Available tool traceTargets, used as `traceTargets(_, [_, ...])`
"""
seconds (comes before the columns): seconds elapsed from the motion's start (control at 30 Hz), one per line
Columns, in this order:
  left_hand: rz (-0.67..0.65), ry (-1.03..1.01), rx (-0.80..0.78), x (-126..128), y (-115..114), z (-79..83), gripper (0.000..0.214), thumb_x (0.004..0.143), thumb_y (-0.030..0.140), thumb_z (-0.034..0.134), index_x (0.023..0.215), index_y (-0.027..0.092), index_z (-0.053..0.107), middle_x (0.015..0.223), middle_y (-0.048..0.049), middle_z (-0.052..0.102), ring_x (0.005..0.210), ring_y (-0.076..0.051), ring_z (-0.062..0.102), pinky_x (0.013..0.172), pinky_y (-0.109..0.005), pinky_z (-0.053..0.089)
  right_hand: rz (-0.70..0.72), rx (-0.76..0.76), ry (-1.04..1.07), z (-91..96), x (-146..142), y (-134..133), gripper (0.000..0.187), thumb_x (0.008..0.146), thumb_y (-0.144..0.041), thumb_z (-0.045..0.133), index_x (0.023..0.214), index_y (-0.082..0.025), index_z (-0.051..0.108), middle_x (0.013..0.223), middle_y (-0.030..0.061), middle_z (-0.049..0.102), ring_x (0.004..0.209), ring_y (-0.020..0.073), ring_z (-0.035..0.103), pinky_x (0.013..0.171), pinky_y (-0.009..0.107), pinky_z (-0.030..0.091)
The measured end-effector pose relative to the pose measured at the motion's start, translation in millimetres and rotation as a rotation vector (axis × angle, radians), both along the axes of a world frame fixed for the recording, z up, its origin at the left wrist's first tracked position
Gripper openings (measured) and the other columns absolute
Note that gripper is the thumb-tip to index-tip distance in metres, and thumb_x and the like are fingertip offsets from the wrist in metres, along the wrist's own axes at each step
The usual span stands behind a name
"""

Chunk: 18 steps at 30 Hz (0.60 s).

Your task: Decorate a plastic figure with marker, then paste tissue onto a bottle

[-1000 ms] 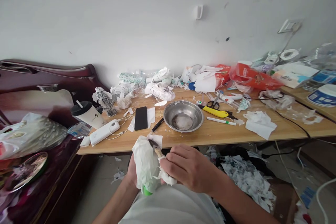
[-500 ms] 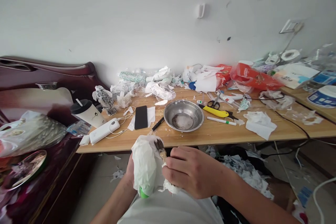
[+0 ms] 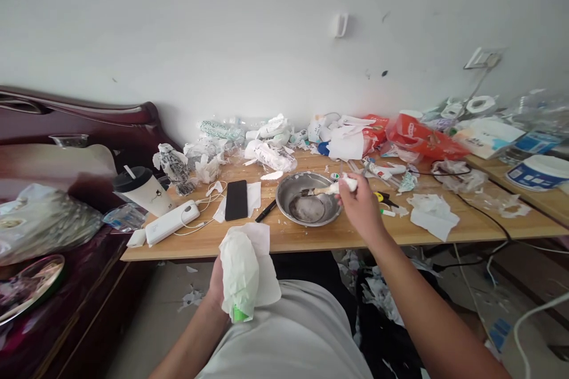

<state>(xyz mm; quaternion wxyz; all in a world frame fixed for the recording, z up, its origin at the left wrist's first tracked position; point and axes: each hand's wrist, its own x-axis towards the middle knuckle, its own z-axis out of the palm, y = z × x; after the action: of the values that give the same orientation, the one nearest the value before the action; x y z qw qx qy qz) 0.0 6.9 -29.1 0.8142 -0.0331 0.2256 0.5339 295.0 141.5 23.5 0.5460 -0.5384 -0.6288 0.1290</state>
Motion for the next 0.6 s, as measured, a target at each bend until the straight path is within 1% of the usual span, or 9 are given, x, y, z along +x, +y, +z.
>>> traceTargets(0.07, [0.003, -0.015, -0.02, 1.7, 0.2, 3.3, 0.027, 0.084, 0.039, 0.067, 0.07, 0.016, 0.072, 0.069, -0.0078, 0.075, 0.093, -0.031, 0.074, 0.091, -0.04, 0.054, -0.039, 0.026, -0.073, 0.3, -6.1, 1.6, 0.039, 0.088, -0.051, 0.063, 0.106, -0.017, 0.068, 0.099, 0.0165, 0.069, 0.093, 0.0322, 0.065, 0.087, 0.052, 0.052])
traceTargets(0.13, [0.004, -0.018, -0.035, 5.0, -1.1, 7.6, 0.027, 0.084, 0.039, 0.067, 0.071, 0.016, 0.072, 0.069, -0.0085, 0.075, 0.09, -0.031, 0.074, 0.088, -0.04, 0.055, -0.099, 0.101, -0.12, 4.2, -19.9, -18.8, 0.042, 0.088, -0.049, 0.066, 0.115, -0.017, 0.067, 0.126, 0.0206, 0.061, 0.121, 0.0373, 0.054, 0.105, 0.058, 0.04])
traceTargets(0.17, [0.005, -0.014, -0.041, 7.1, -1.9, 10.1, 0.027, 0.083, 0.039, 0.067, 0.071, 0.015, 0.072, 0.07, -0.0089, 0.075, 0.088, -0.031, 0.074, 0.087, -0.04, 0.056, -0.109, 0.119, -0.121, 5.6, -30.1, -34.1, 0.043, 0.089, -0.049, 0.064, 0.119, -0.018, 0.066, 0.13, 0.0207, 0.058, 0.125, 0.0367, 0.051, 0.107, 0.057, 0.039])
traceTargets(0.2, [0.01, -0.008, -0.044, 9.4, -2.6, 12.7, 0.027, 0.084, 0.039, 0.068, 0.072, 0.015, 0.072, 0.07, -0.009, 0.075, 0.085, -0.03, 0.074, 0.085, -0.039, 0.057, -0.037, 0.077, -0.095, 5.8, -42.3, -50.3, 0.04, 0.091, -0.048, 0.063, 0.118, -0.018, 0.067, 0.122, 0.0187, 0.062, 0.117, 0.0333, 0.056, 0.103, 0.053, 0.044])
traceTargets(0.23, [0.019, 0.0, -0.044, 11.7, -3.0, 15.4, 0.026, 0.084, 0.039, 0.067, 0.074, 0.015, 0.072, 0.072, -0.0086, 0.075, 0.082, -0.029, 0.074, 0.083, -0.038, 0.057, 0.129, -0.05, -0.02, 4.4, -55.9, -65.8, 0.037, 0.092, -0.05, 0.061, 0.113, -0.02, 0.068, 0.107, 0.0139, 0.067, 0.1, 0.0278, 0.062, 0.093, 0.046, 0.05])
traceTargets(0.3, [0.054, 0.023, -0.038, 16.0, -3.2, 20.1, 0.024, 0.086, 0.038, 0.066, 0.078, 0.016, 0.073, 0.074, -0.0065, 0.076, 0.077, -0.026, 0.074, 0.081, -0.035, 0.057, 0.462, -0.425, 0.184, -3.2, -84.1, -88.7, 0.04, 0.091, -0.055, 0.061, 0.111, -0.021, 0.067, 0.098, 0.009, 0.069, 0.088, 0.0226, 0.065, 0.081, 0.038, 0.055])
traceTargets(0.4, [0.09, 0.063, -0.032, 19.3, -3.3, 23.7, 0.027, 0.089, 0.04, 0.062, 0.085, 0.017, 0.075, 0.077, -0.0068, 0.077, 0.074, -0.024, 0.073, 0.08, -0.033, 0.057, 0.551, -0.578, 0.301, -20.6, -116.3, -97.3, 0.048, 0.091, -0.06, 0.058, 0.112, -0.017, 0.066, 0.094, 0.0077, 0.07, 0.081, 0.0202, 0.065, 0.071, 0.033, 0.055])
traceTargets(0.5, [0.073, 0.1, -0.054, 18.6, -4.7, 23.8, 0.043, 0.09, 0.052, 0.058, 0.088, 0.013, 0.075, 0.078, -0.0128, 0.077, 0.073, -0.028, 0.073, 0.077, -0.038, 0.057, 0.562, -0.597, 0.346, -32.4, -128.2, -88.8, 0.046, 0.091, -0.059, 0.057, 0.102, -0.015, 0.066, 0.083, 0.0052, 0.068, 0.072, 0.0177, 0.062, 0.064, 0.03, 0.051])
traceTargets(0.6, [0.103, 0.128, -0.075, 18.6, -5.7, 23.2, 0.045, 0.091, 0.055, 0.056, 0.086, 0.015, 0.074, 0.072, -0.0085, 0.075, 0.065, -0.024, 0.071, 0.075, -0.037, 0.057, 0.579, -0.585, 0.361, -30.1, -128.1, -84.5, 0.04, 0.092, -0.055, 0.057, 0.095, -0.016, 0.066, 0.083, 0.0039, 0.067, 0.075, 0.0167, 0.06, 0.068, 0.029, 0.048])
